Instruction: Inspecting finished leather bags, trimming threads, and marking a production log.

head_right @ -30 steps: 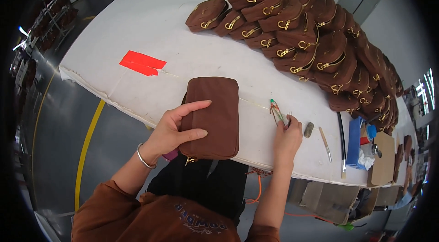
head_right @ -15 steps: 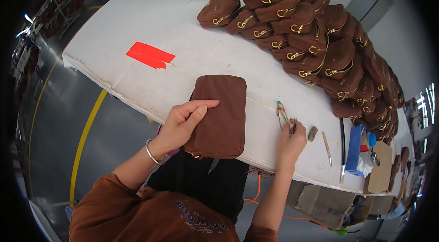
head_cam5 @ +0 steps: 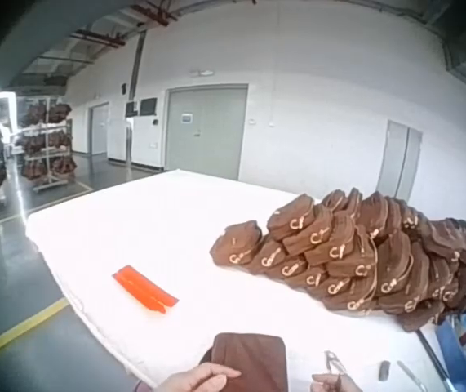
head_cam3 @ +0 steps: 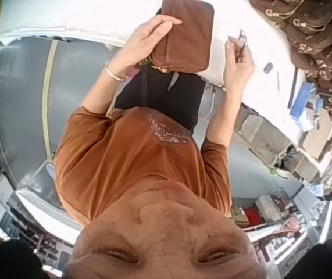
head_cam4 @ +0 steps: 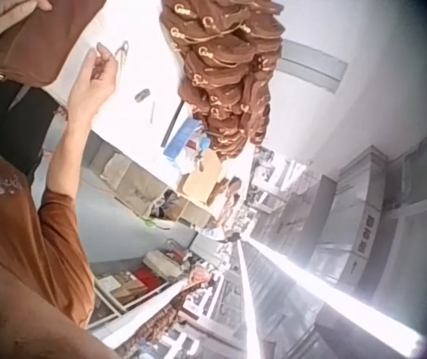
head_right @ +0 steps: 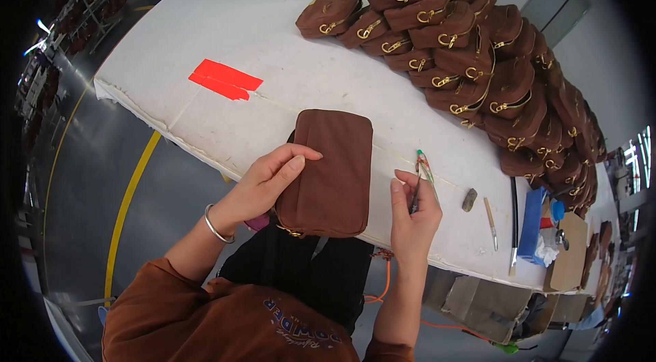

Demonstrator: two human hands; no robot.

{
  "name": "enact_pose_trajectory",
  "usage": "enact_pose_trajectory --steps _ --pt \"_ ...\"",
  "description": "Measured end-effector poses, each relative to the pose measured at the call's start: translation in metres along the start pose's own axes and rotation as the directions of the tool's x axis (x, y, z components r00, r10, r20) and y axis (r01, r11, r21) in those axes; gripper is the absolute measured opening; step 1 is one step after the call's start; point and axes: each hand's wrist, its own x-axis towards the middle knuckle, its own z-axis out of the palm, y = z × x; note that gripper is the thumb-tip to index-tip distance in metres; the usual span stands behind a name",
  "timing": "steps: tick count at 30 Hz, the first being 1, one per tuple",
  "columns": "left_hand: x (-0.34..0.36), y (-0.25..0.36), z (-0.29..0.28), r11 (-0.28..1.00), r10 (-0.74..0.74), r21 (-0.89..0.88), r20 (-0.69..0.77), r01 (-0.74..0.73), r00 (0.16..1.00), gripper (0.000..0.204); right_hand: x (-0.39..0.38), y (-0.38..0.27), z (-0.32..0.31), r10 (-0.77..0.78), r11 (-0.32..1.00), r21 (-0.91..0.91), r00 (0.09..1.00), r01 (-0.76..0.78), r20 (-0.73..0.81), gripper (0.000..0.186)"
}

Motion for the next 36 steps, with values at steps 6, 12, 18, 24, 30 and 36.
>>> enact_pose_trajectory --steps 6,12,18,24,30,36 --pt "-0.008 0.011 0.004 0.907 0.152 0.415 -0.159 -0.074 0.975 0.019 -0.007 -0.013 0.018 -0.102 0.994 0.045 0.984 0.097 0.146 0.014" --pt "0.001 0.014 0.002 0.725 0.315 0.649 -0.012 -0.232 0.949 0.017 -0.013 -0.008 0.024 -0.099 0.995 0.046 0.984 0.093 0.151 0.013" --pt "0.011 0.011 0.005 0.632 0.314 0.713 0.122 -0.303 0.941 0.015 -0.018 -0.005 0.024 -0.109 0.994 0.002 0.982 0.11 0.153 0.013" --pt "0.009 0.009 0.009 0.71 0.321 0.647 0.052 -0.277 0.946 0.019 -0.02 0.0 0.023 -0.075 0.997 0.027 0.987 0.072 0.14 0.014" --pt "0.008 0.01 0.009 0.901 0.214 0.387 -0.004 -0.196 0.977 0.015 -0.02 0.001 0.021 -0.018 0.996 0.089 0.987 0.004 0.158 0.016" --pt "0.004 0.021 0.009 0.869 0.317 0.393 0.028 -0.302 0.948 0.014 -0.021 0.005 0.02 0.018 0.986 0.158 0.986 -0.045 0.168 0.016"
